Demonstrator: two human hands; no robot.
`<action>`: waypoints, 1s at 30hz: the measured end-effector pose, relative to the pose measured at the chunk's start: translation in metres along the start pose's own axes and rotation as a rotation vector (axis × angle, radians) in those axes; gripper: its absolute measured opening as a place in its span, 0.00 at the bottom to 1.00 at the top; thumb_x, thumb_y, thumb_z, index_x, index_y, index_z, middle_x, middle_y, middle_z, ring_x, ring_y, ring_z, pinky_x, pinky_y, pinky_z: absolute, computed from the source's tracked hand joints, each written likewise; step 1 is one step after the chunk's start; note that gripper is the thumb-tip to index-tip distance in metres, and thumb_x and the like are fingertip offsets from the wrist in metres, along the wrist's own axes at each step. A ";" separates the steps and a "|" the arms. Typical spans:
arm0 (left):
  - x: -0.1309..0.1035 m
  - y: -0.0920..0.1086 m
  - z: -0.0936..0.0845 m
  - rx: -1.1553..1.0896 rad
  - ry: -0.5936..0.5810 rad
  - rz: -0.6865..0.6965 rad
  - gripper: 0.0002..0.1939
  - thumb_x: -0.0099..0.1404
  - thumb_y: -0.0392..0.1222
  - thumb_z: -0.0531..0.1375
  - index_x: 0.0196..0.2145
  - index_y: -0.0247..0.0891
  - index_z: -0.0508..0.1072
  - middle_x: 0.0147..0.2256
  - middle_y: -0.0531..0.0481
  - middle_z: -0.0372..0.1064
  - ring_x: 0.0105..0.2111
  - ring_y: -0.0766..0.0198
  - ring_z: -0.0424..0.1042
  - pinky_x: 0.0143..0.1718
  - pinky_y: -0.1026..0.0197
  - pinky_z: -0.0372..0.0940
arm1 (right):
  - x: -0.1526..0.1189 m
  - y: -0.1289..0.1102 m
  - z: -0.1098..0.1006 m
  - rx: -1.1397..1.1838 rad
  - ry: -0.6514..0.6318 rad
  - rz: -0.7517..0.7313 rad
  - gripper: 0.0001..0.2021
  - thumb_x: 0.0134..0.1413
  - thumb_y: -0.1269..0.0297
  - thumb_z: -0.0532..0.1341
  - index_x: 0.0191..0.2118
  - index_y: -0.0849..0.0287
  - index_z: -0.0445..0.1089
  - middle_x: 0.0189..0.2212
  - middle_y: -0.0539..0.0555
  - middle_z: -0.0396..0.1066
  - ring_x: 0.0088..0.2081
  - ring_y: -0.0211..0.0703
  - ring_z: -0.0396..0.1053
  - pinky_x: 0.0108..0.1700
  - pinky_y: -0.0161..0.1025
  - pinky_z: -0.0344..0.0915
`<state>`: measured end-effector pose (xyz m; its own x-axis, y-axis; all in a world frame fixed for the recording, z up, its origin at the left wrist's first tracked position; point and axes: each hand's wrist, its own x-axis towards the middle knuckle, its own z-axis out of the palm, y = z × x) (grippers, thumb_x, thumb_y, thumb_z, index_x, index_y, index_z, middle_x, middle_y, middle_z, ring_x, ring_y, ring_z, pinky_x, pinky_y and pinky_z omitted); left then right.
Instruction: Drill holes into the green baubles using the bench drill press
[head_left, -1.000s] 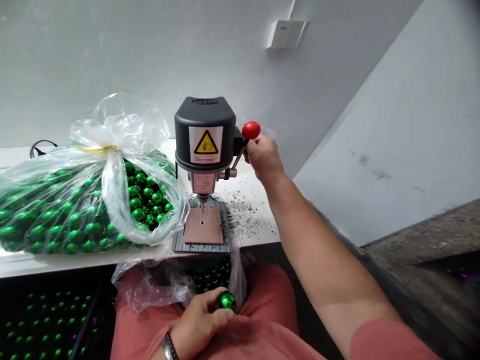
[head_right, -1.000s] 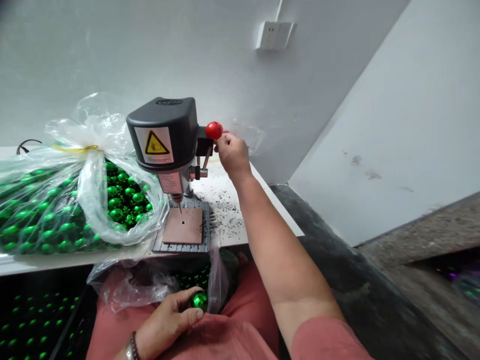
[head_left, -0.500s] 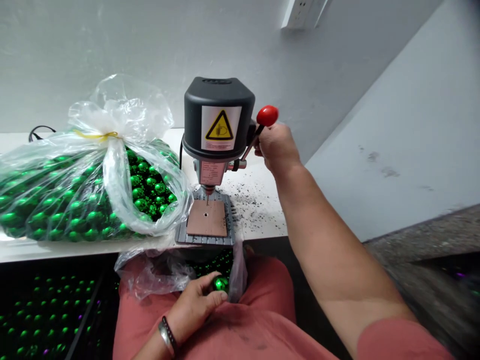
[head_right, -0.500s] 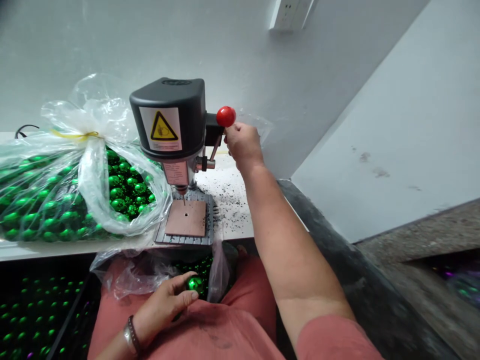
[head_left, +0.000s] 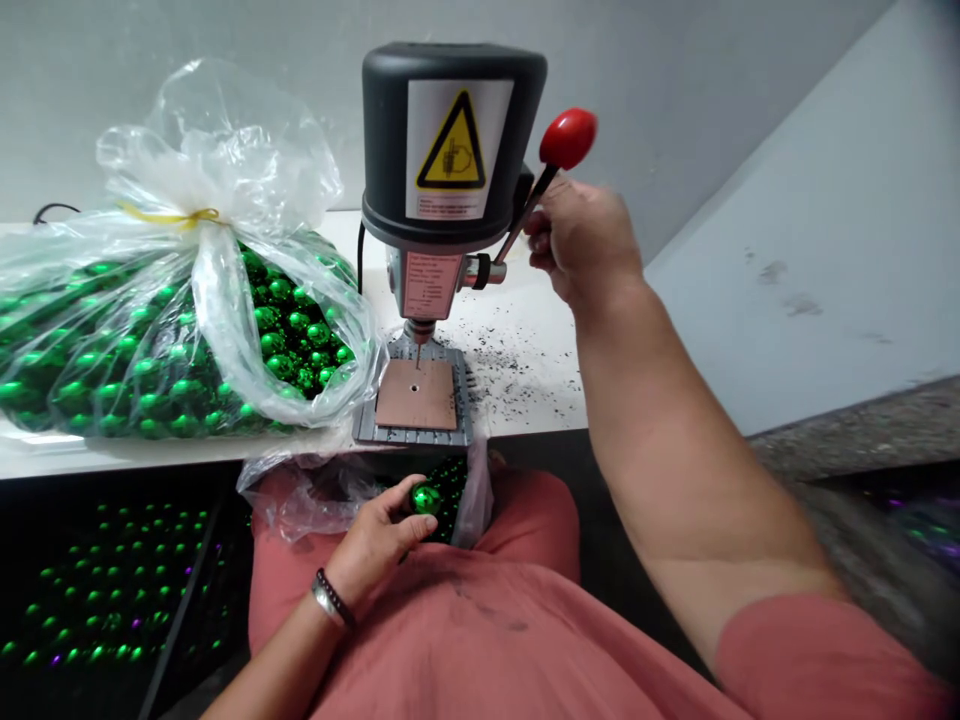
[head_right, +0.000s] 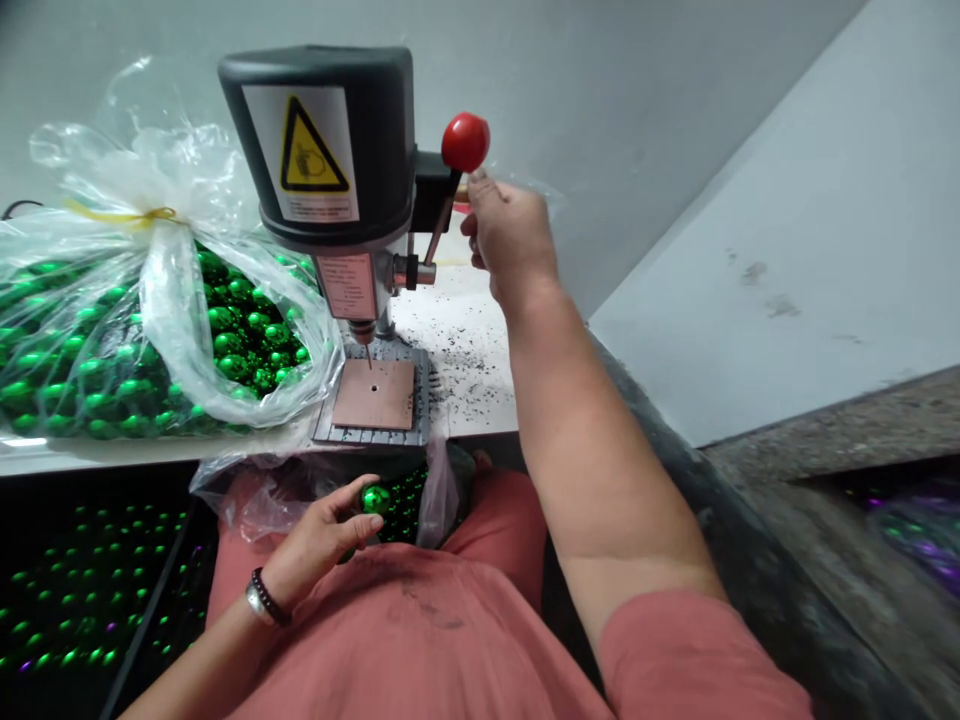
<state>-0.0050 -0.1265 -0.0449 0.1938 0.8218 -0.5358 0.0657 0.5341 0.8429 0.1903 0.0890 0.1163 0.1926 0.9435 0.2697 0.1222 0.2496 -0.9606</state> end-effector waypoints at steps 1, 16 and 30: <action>0.000 0.000 0.000 0.005 0.011 -0.001 0.36 0.50 0.45 0.63 0.56 0.33 0.62 0.25 0.57 0.62 0.22 0.73 0.56 0.25 0.67 0.52 | -0.005 0.002 -0.004 -0.004 0.012 0.007 0.13 0.55 0.56 0.52 0.28 0.59 0.63 0.18 0.45 0.55 0.16 0.25 0.49 0.18 0.31 0.44; 0.002 -0.001 0.001 0.214 0.131 0.176 0.28 0.51 0.44 0.64 0.51 0.39 0.68 0.43 0.48 0.69 0.43 0.60 0.65 0.48 0.58 0.58 | -0.205 0.083 -0.018 -0.257 -0.559 0.390 0.17 0.48 0.52 0.59 0.40 0.58 0.69 0.30 0.50 0.69 0.30 0.32 0.64 0.33 0.31 0.62; -0.024 0.016 0.003 0.256 0.139 0.446 0.21 0.52 0.42 0.64 0.46 0.47 0.73 0.41 0.49 0.68 0.40 0.62 0.65 0.44 0.60 0.61 | -0.244 0.062 -0.003 0.020 -0.629 0.482 0.21 0.49 0.55 0.59 0.50 0.53 0.64 0.42 0.52 0.70 0.41 0.37 0.69 0.44 0.36 0.66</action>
<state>-0.0059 -0.1383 -0.0187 0.1270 0.9858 -0.1095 0.2469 0.0754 0.9661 0.1536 -0.1261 -0.0090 -0.3673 0.8932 -0.2594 0.1471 -0.2196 -0.9644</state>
